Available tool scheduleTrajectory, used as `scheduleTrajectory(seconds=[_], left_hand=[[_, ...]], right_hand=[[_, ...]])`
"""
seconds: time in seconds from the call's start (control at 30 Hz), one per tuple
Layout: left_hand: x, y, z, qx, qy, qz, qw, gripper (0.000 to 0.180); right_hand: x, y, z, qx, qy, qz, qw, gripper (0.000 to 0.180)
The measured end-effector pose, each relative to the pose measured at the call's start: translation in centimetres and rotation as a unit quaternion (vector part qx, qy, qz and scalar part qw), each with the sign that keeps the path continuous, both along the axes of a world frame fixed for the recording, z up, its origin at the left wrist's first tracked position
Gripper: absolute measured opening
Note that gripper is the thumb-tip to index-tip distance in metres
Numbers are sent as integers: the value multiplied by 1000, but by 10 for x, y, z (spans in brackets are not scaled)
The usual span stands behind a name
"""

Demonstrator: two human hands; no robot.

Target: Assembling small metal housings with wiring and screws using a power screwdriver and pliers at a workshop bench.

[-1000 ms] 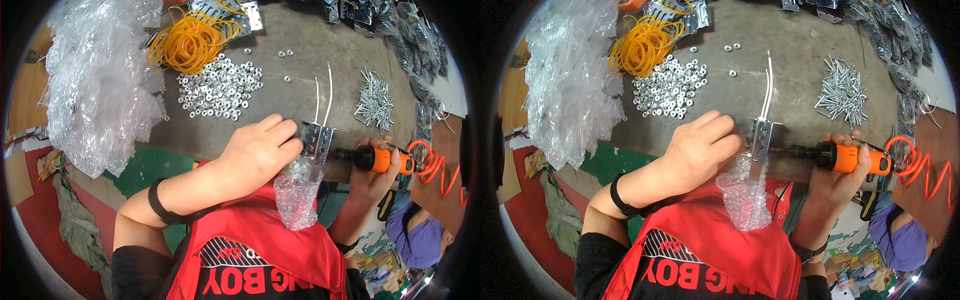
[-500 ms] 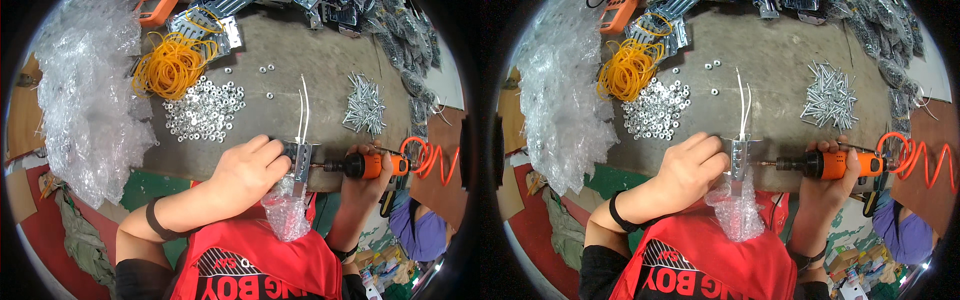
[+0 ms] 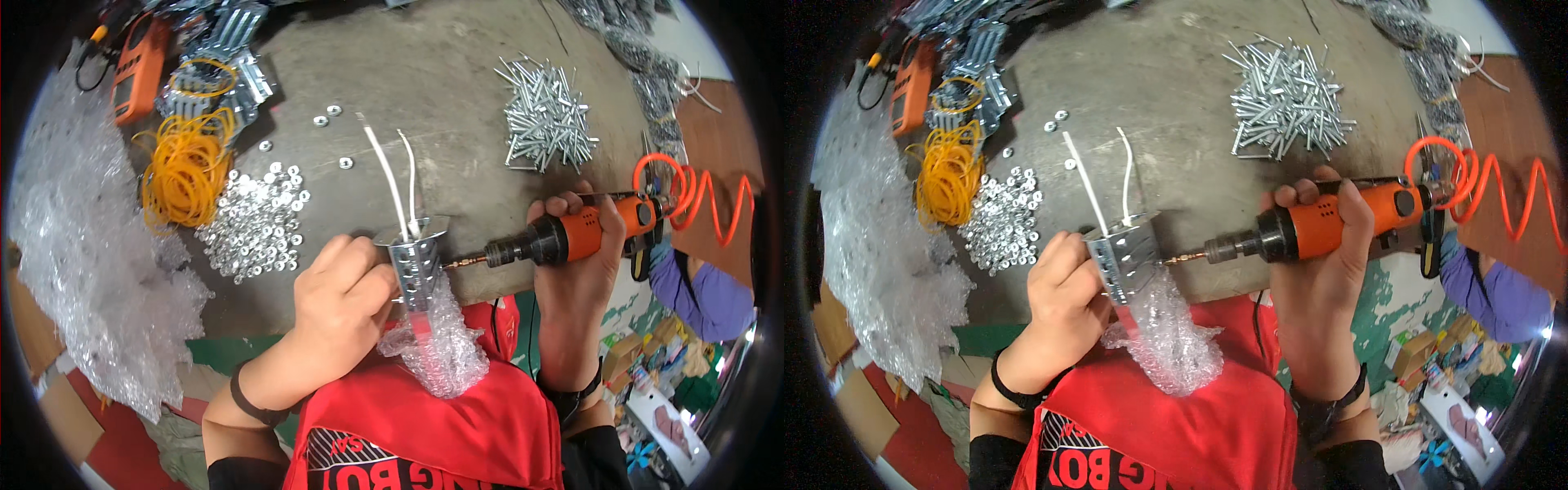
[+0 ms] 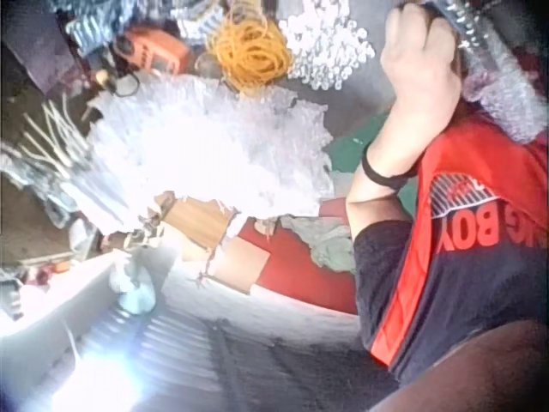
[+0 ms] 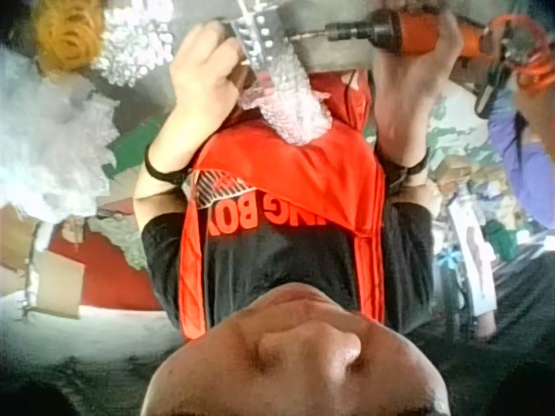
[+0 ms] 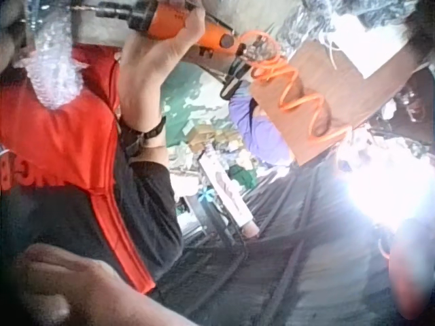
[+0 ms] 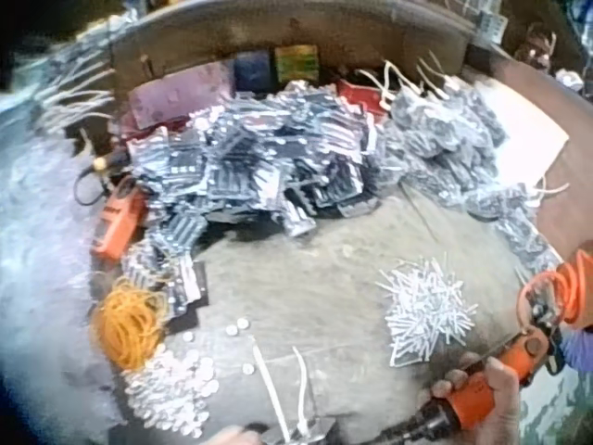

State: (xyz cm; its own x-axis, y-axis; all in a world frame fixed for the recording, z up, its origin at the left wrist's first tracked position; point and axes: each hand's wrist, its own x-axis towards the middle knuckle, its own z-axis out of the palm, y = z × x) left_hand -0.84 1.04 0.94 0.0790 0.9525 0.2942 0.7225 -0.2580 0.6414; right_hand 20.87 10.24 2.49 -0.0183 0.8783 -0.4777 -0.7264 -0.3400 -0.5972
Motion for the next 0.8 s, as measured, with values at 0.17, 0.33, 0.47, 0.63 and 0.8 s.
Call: scheduleTrajectory(seconds=[0.17,0.33,0.47,0.63,0.8], left_hand=[[-3,3,-4,-8,-13,-25,1000,31],[2,2,-5,-1,-5,-10,1000,34],[2,0,-5,-5,-10,-4,1000,37],[4,-4,-4,3,-7,8,1000,36],[6,-4,-6,21,-7,16,1000,37]], right_hand=[[-3,0,3,-14,-11,0,1000,32],[-2,-5,0,0,-6,3,1000,33],[-5,-5,3,-1,-20,-2,1000,35],[-8,-7,6,-3,-20,-7,1000,35],[-6,-9,2,-1,-3,0,1000,32]])
